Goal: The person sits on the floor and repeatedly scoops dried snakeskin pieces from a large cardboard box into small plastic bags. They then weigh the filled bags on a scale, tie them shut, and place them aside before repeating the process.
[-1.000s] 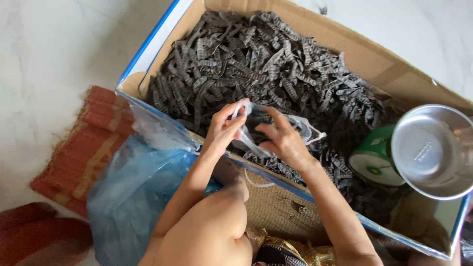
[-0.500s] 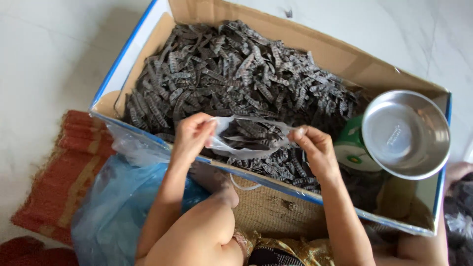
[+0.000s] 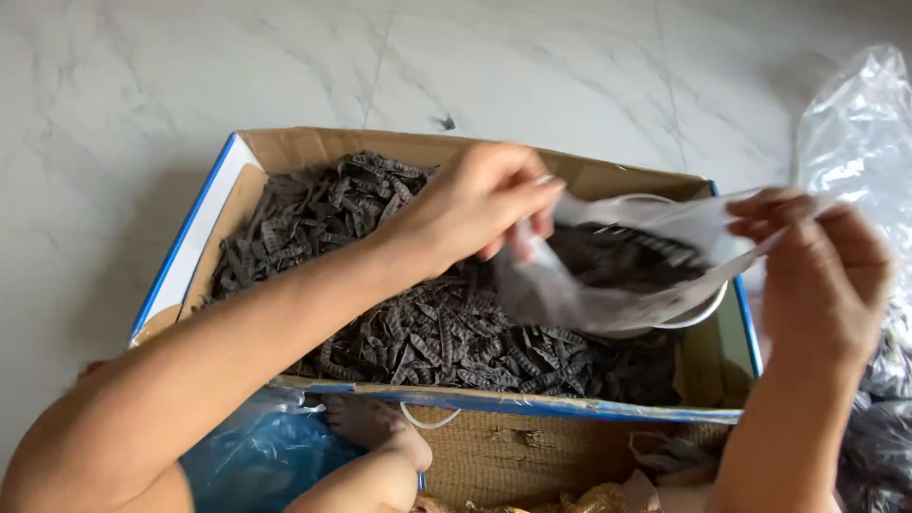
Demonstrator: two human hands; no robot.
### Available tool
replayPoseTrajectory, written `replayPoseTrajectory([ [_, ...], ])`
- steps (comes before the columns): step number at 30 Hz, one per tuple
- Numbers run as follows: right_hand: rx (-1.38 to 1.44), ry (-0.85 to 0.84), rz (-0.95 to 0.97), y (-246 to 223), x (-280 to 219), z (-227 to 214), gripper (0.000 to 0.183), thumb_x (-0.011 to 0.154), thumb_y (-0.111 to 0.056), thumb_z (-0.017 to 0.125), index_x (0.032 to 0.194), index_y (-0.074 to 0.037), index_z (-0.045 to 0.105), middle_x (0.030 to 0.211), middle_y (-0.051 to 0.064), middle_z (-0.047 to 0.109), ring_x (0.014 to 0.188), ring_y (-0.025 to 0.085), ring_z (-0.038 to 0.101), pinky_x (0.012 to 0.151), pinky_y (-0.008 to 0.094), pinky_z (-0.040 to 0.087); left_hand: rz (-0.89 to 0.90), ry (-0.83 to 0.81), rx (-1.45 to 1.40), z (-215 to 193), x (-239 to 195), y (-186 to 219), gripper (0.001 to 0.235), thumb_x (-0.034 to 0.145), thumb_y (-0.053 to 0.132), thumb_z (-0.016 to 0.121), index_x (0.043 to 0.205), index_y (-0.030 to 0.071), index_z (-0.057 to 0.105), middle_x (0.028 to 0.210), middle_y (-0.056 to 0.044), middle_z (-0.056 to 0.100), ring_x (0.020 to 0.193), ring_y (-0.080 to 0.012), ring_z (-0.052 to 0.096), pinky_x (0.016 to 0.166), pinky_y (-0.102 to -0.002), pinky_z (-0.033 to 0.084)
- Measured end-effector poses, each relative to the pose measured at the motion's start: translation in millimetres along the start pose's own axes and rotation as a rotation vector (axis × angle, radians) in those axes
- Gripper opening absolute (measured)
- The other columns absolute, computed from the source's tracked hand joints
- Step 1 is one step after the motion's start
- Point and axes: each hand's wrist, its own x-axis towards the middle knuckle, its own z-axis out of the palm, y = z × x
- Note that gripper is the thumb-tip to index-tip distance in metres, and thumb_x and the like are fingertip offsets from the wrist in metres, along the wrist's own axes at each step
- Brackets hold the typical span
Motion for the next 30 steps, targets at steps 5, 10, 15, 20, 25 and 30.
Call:
replayPoseTrajectory([
  [5, -0.082, 0.133, -0.007, -10, 5, -73, 0.011, 0.121, -0.001, 0.056, 0.113, 0.002, 0.063, 0.117, 0.019, 0.07, 0.113, 0.03, 0.072, 0.102, 0.039, 0.06, 0.011, -0.056, -0.134, 58, 101, -7, 0.018, 0.098, 0.013, 0.06, 0.089, -0.002, 0.064, 0.071, -0.014, 0.073, 0.046, -0.0136, 0.07, 0.03, -0.021, 0.044],
  [10, -0.161, 0.202, 0.075, 26, 8, -120, 0.014, 0.119, -0.003, 0.057, 0.108, 0.003, 0.063, 0.114, 0.019, 0.071, 0.103, 0.03, 0.073, 0.098, 0.041, 0.062, 0.062, -0.026, -0.263, 104, 173, -62, 0.018, 0.097, 0.012, 0.064, 0.088, -0.004, 0.065, 0.068, -0.014, 0.072, 0.044, -0.0151, 0.068, 0.033, -0.024, 0.049],
  [15, -0.134, 0.251, 0.187, 63, -10, -132, 0.009, 0.113, -0.004, 0.058, 0.108, 0.002, 0.062, 0.117, 0.017, 0.07, 0.105, 0.03, 0.075, 0.093, 0.039, 0.061, -0.03, 0.034, -0.204, 125, 201, -125, 0.015, 0.093, 0.015, 0.067, 0.091, 0.0, 0.068, 0.069, -0.01, 0.072, 0.043, -0.0129, 0.065, 0.032, -0.023, 0.043],
  [20, -0.137, 0.273, 0.214, 76, -18, -134, 0.009, 0.109, -0.005, 0.06, 0.11, 0.003, 0.064, 0.11, 0.016, 0.069, 0.1, 0.026, 0.074, 0.093, 0.039, 0.063, -0.083, -0.063, -0.186, 111, 200, -150, 0.017, 0.095, 0.019, 0.066, 0.096, 0.002, 0.07, 0.074, -0.005, 0.074, 0.051, -0.0078, 0.065, 0.035, -0.02, 0.037],
  [25, -0.762, 0.29, 0.013, 55, -20, -108, 0.018, 0.107, -0.003, 0.07, 0.122, 0.004, 0.064, 0.114, 0.015, 0.071, 0.104, 0.022, 0.073, 0.088, 0.033, 0.06, -0.149, -0.042, -0.113, 112, 184, -130, 0.015, 0.092, 0.019, 0.069, 0.098, 0.005, 0.069, 0.078, -0.005, 0.076, 0.057, -0.0052, 0.066, 0.04, -0.018, 0.042],
  [30, -1.101, 0.265, -0.133, 64, -76, -35, 0.011, 0.097, 0.0, 0.073, 0.105, -0.005, 0.068, 0.102, 0.012, 0.07, 0.086, 0.024, 0.068, 0.074, 0.036, 0.054, 0.054, -0.07, -0.091, 110, 181, -137, 0.014, 0.095, 0.021, 0.07, 0.092, 0.007, 0.07, 0.082, -0.003, 0.074, 0.059, -0.003, 0.062, 0.042, -0.018, 0.042],
])
